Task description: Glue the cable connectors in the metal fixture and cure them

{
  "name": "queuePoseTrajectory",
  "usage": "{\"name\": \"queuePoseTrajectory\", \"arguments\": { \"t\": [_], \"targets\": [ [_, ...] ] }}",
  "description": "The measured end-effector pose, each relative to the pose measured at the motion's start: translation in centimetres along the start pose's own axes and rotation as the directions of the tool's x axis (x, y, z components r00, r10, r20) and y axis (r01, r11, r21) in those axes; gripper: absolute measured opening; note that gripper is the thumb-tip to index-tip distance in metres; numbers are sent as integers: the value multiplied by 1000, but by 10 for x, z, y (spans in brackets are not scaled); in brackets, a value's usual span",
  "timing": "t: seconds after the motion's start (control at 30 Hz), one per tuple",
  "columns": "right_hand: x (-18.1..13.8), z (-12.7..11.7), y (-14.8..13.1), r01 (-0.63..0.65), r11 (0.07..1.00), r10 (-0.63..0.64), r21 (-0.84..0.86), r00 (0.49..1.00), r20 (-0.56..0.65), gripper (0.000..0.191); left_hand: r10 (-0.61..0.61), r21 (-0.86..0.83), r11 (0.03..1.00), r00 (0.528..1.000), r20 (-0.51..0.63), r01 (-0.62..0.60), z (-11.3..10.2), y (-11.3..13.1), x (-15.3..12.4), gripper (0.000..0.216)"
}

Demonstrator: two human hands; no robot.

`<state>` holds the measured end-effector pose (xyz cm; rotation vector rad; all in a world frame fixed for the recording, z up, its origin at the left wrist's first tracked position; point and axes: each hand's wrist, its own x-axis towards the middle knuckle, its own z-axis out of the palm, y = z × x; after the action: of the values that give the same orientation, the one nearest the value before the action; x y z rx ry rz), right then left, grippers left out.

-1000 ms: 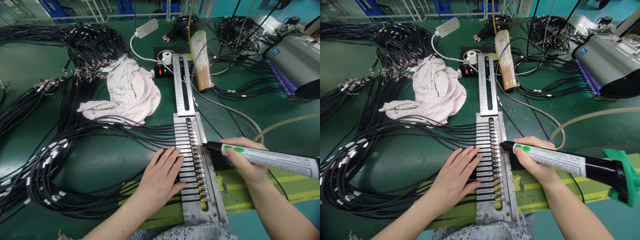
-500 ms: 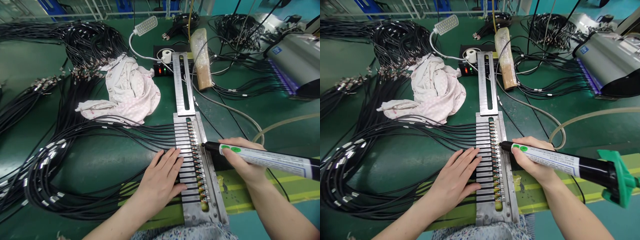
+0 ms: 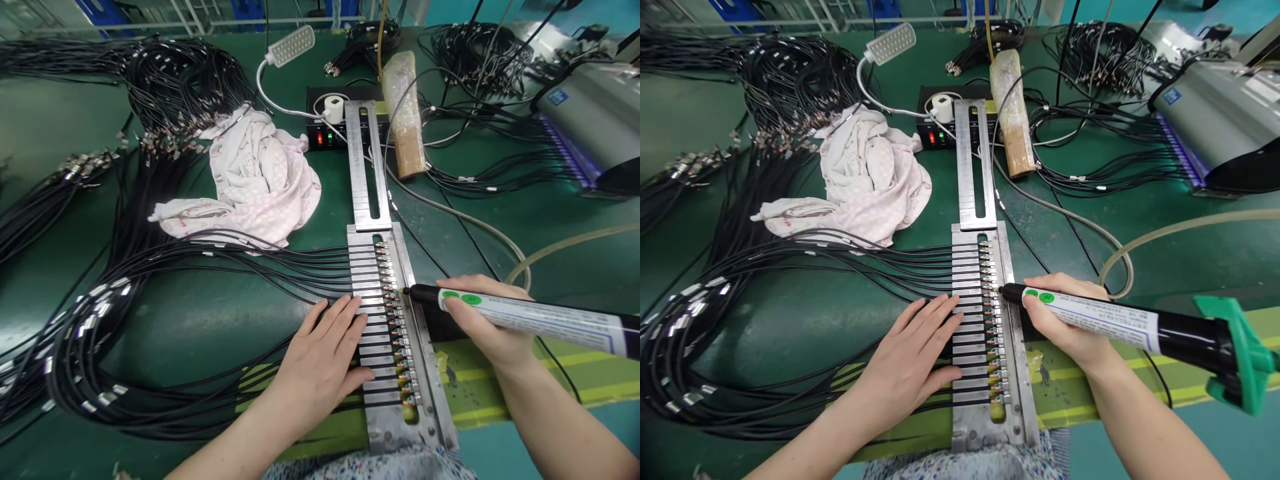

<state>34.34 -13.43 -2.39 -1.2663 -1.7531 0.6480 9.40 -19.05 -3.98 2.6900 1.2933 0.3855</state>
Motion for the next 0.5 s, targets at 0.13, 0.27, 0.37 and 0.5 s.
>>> {"name": "queuePoseTrajectory", "arguments": {
  "t": [0.13,0.27,0.37,0.5],
  "targets": [
    [0,0,1,10,1000,-10,-1,1000,2,15,-5,-3,1000,1000,9,5,0,0,0,52],
    [1,-1,0,11,1000,-11,-6,1000,4,13,-3,-5,1000,1000,6,3,0,0,0,52],
    [1,-1,-1,13,1000,-13,-6,1000,6,12,-4,-5,1000,1000,2,4,0,0,0,52],
    [2,-2,-2,18,1000,-18,-16,1000,12,11,-12,-8,1000,1000,4,12,0,0,0,52]
  ]
}}
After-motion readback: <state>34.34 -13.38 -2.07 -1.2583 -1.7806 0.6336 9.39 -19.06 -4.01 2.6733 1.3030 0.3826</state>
